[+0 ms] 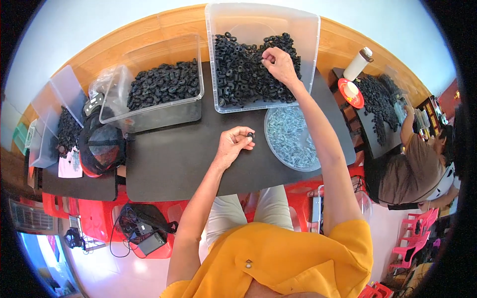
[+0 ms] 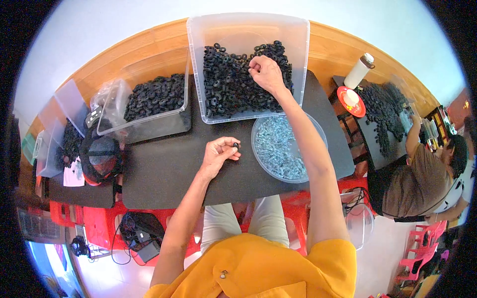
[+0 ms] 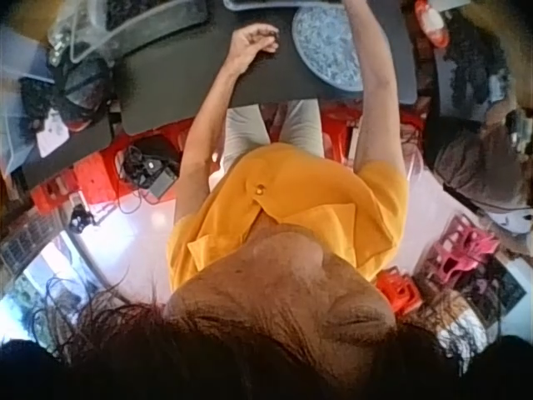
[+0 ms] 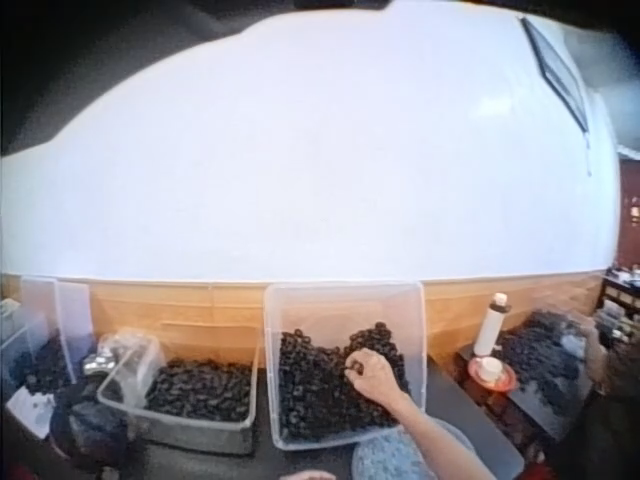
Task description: The recorder is assembling small black plastic components by inserting clear plastic pieces into them.
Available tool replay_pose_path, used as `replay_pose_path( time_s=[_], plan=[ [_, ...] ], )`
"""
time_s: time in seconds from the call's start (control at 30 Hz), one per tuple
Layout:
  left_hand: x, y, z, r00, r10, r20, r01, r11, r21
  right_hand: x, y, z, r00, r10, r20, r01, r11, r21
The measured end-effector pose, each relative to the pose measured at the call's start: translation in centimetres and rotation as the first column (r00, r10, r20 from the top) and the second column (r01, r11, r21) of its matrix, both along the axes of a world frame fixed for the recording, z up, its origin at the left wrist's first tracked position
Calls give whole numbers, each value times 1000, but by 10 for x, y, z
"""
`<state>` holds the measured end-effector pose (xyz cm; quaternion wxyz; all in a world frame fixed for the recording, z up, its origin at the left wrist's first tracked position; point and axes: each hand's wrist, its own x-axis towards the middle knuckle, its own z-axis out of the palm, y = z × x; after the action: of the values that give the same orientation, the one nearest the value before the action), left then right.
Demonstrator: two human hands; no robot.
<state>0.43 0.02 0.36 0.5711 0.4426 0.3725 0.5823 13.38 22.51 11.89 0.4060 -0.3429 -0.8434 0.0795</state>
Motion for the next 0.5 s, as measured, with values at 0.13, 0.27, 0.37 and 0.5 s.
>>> replay_pose_path(
  time_s=[0.13,0.27,0.37,0.5],
  plan=[
    [-2,-1,2,999,7,51,-6,1000,-17,11,-35,0,981,165,-100,-184,955,-233],
    [-5,-1,2,997,22,80,-23,1000,8,24,-88,-6,937,315,-150,-349,843,-409],
    [-4,1,4,995,49,81,-47,999,-19,35,-118,-20,920,381,-95,-386,832,-398],
    [0,4,2,998,30,54,-31,1000,7,46,-150,-30,922,384,-40,-366,835,-410]
  ],
)
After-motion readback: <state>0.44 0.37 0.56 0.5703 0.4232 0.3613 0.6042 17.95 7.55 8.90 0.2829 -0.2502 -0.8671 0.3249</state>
